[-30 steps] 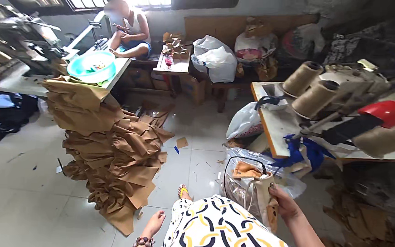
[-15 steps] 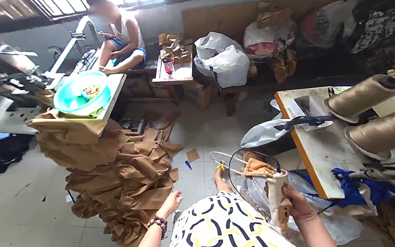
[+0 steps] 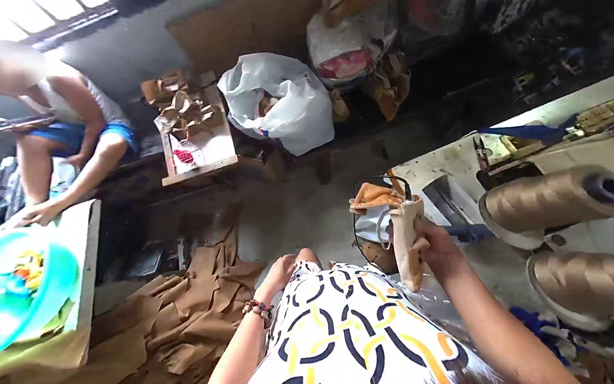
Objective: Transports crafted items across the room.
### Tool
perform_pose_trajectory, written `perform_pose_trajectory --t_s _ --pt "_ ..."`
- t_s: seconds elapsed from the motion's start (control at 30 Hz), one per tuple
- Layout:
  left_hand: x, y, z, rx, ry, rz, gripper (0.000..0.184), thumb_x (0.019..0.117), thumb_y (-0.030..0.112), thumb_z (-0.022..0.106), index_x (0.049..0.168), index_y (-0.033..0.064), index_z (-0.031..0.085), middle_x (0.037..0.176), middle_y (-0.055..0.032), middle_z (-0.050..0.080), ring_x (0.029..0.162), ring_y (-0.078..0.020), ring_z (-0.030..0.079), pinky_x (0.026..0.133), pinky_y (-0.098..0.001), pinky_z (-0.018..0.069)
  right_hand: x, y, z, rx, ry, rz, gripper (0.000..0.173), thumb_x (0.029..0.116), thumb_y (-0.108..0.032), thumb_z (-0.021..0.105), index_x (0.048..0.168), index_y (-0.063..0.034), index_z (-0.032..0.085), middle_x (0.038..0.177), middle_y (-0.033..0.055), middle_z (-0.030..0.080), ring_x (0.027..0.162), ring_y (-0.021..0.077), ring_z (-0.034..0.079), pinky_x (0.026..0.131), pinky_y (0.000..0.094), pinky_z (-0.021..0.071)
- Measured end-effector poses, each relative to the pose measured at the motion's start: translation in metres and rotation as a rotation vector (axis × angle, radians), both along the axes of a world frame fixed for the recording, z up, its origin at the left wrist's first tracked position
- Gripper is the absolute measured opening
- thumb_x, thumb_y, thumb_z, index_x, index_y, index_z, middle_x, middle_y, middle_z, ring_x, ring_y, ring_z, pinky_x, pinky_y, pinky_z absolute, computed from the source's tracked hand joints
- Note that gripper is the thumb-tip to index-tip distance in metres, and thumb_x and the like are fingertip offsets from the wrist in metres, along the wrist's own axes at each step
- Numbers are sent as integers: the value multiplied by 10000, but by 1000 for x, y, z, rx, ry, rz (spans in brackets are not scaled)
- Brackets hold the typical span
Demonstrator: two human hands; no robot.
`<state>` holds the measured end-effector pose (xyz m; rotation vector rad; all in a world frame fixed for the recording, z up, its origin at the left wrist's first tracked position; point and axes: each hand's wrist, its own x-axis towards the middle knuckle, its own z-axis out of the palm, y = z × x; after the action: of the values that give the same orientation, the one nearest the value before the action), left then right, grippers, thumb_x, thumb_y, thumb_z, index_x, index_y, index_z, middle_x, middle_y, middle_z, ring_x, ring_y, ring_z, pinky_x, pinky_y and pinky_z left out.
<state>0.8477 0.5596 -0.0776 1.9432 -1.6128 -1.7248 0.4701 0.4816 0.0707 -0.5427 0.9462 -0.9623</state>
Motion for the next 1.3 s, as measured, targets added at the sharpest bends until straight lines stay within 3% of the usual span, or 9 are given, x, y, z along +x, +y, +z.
perform_pose_trajectory --t_s 0.1,0.3,0.47,0.67,0.8,0.97,1.07,1.2,1.3 --pt "-6 -89 1 10 66 -111 456 1073 196 524 1457 -49 493 1419 -267 573 1301 -349 594 1137 -471 445 0 -52 -15 -8 -52 -94 705 610 -483 900 1152 -155 590 881 -3 725 777 110 708 712 301 610" --pt "-30 -294 3 -54 130 -344 419 1083 180 480 1424 -60 523 1398 -257 594 1301 -333 597 1141 -463 439 -6 -149 -42 31 -9 -317 592 655 -476 865 1087 -157 616 852 -11 721 764 104 700 693 294 599" --pt "-90 -457 4 -6 250 -144 425 1104 220 446 1430 -46 511 1318 -263 630 1200 -340 643 1048 -487 506 -7 -220 -22 63 105 -560 733 610 -525 897 1141 -119 594 898 -12 723 813 100 707 736 297 611" --pt "-178 -603 -18 24 91 -90 578 1087 406 481 1532 45 404 1451 -271 536 1310 -432 546 1066 -586 450 -38 -246 -34 -78 30 -607 424 741 -454 843 1102 -256 742 948 -58 749 845 57 706 749 264 601" --pt "-226 -671 -87 53 -108 110 659 1053 393 556 1533 -16 364 1434 -319 520 1315 -461 526 1077 -601 435 -65 -267 -18 89 124 -739 513 671 -400 893 1111 -245 679 928 -84 757 829 31 719 741 244 619" --pt "-256 -716 -132 123 -247 250 631 1073 289 537 1501 -129 337 1467 -359 462 1369 -447 484 1125 -551 417 -101 -267 -28 -5 55 -734 407 800 -388 817 1188 -323 713 1023 -90 758 934 23 709 828 234 596" --pt "-260 -727 -150 169 -308 258 602 1079 275 522 1492 -131 355 1475 -341 466 1370 -427 489 1126 -534 417 -118 -259 -42 -18 21 -688 419 862 -351 773 1273 -352 693 1100 -113 754 994 8 700 887 238 583" --pt "-275 -741 -175 172 -289 234 598 1054 361 576 1456 -67 466 1430 -327 514 1301 -444 526 1049 -605 445 -124 -266 -51 128 70 -835 534 782 -267 853 1270 -311 640 1141 -112 743 1043 27 693 938 268 577" --pt "-293 -749 -189 208 -229 276 627 1077 414 511 1535 2 391 1510 -287 461 1361 -428 480 1063 -632 424 -134 -275 -58 10 114 -868 520 851 -274 802 1337 -264 616 1196 -75 730 1078 44 685 940 272 578"
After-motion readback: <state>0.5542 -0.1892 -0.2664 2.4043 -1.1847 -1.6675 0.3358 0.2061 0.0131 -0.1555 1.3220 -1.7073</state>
